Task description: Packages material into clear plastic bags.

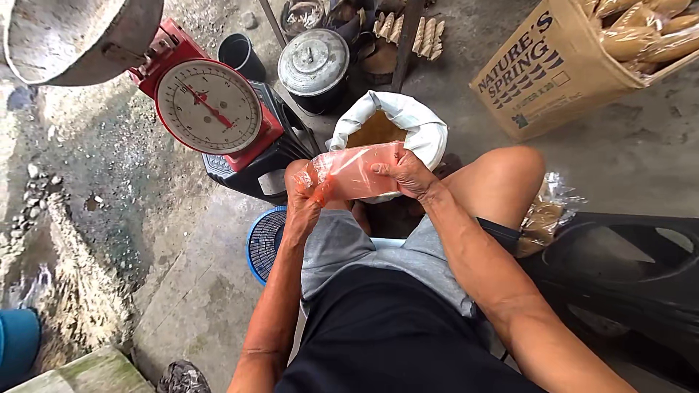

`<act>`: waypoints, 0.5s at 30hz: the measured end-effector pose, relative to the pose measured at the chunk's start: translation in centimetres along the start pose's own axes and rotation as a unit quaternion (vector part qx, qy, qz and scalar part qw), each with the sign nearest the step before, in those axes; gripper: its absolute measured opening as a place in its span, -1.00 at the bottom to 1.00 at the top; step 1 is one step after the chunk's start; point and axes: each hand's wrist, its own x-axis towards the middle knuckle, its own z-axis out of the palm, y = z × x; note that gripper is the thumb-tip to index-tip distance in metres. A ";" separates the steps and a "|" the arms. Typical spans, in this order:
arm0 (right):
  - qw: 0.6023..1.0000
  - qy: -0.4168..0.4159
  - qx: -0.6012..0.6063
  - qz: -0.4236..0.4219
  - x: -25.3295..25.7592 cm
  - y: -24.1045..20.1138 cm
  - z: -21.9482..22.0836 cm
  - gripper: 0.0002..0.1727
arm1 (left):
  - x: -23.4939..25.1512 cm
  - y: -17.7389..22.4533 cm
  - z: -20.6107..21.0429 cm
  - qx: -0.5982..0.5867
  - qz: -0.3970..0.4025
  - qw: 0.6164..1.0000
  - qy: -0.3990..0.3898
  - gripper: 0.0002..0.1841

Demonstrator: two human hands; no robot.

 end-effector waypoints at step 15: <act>0.998 0.037 0.044 -0.001 0.5 0.7 -0.1 -0.71 | 0.0 1.6 -0.8 0.018 0.063 0.998 0.026 -0.90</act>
